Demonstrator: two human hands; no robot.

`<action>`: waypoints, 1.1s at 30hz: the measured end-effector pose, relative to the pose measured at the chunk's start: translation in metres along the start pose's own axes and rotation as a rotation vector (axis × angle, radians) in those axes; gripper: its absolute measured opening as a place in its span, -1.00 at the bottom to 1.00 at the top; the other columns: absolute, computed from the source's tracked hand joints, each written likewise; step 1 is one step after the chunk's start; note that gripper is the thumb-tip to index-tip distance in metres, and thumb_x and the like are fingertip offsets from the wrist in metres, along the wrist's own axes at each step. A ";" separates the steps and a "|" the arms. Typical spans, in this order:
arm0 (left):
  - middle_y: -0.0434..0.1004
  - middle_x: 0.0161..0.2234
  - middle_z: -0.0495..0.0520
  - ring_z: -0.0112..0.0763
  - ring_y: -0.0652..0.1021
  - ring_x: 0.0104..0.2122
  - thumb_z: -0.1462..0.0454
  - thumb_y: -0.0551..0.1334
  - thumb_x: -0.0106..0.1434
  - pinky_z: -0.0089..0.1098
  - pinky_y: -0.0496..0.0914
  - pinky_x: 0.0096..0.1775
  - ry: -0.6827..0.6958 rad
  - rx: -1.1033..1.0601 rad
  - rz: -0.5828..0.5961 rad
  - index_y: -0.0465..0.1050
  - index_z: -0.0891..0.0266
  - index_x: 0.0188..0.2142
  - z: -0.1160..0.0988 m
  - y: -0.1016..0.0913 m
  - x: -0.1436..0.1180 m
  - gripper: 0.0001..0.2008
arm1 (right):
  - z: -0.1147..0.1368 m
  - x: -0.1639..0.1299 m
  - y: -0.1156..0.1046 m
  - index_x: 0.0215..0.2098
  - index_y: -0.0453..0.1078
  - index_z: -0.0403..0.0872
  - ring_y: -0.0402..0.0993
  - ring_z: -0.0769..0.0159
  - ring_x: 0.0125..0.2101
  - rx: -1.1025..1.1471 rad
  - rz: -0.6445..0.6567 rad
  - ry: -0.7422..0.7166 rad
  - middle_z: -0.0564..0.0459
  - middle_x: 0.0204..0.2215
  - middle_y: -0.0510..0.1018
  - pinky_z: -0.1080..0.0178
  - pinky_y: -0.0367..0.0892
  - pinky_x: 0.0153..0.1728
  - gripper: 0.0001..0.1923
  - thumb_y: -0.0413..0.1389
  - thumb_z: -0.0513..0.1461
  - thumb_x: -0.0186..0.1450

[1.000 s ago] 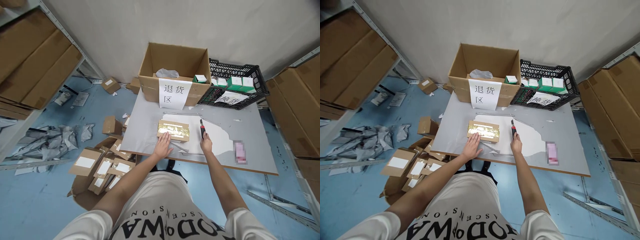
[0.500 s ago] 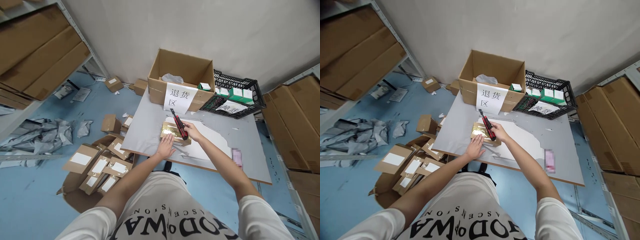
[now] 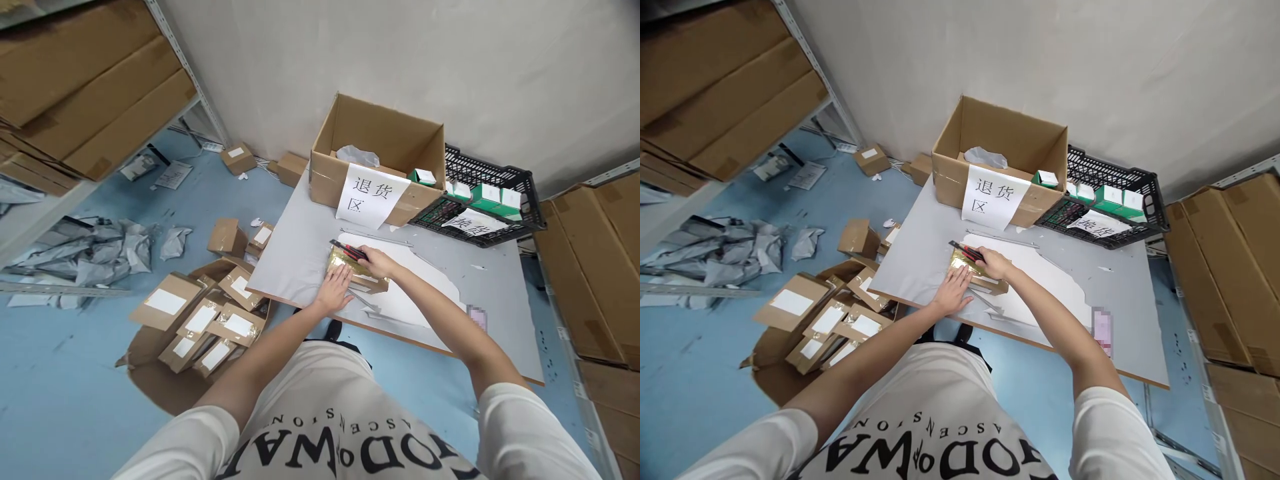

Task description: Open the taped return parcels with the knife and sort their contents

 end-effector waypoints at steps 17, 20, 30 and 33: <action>-0.19 0.33 0.27 -0.11 -0.12 0.31 0.00 0.03 0.26 -0.08 -0.12 0.23 0.004 0.006 -0.004 -0.12 0.38 0.30 0.002 0.000 -0.002 -0.25 | 0.023 -0.007 0.005 0.26 0.01 0.05 0.51 0.12 -0.21 -0.742 0.197 -0.098 -0.16 -0.09 0.52 0.25 0.25 -0.34 -0.51 -0.17 -0.11 0.38; -0.17 0.33 0.27 -0.11 -0.12 0.31 0.01 0.03 0.26 -0.09 -0.13 0.23 0.005 0.009 -0.008 -0.09 0.38 0.29 0.002 0.001 -0.002 -0.26 | 0.032 -0.009 0.005 0.27 0.00 0.03 0.53 0.09 -0.23 -0.796 0.203 -0.100 -0.20 -0.12 0.53 0.22 0.26 -0.32 -0.51 -0.17 -0.16 0.38; -0.18 0.33 0.26 -0.12 -0.13 0.31 0.03 0.05 0.25 -0.07 -0.10 0.23 0.002 0.032 0.032 -0.11 0.34 0.30 0.003 0.005 -0.001 -0.26 | 0.051 -0.004 0.005 0.20 0.12 -0.04 0.55 0.09 -0.27 -0.857 0.224 -0.133 -0.22 -0.23 0.57 0.21 0.26 -0.33 -0.57 -0.15 -0.26 0.36; -0.19 0.33 0.28 -0.10 -0.14 0.31 0.02 0.07 0.24 -0.07 -0.11 0.23 -0.005 0.034 0.040 -0.11 0.36 0.30 0.003 0.006 0.000 -0.25 | 0.049 -0.005 0.004 0.18 0.15 -0.03 0.55 0.08 -0.26 -0.868 0.215 -0.155 -0.20 -0.24 0.58 0.22 0.26 -0.34 -0.58 -0.15 -0.25 0.36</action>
Point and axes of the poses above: each hand's wrist, its own x-axis towards the middle knuckle, its own y-axis out of the palm, z = x × y, the point moved 10 cm from there along x, towards the middle knuckle
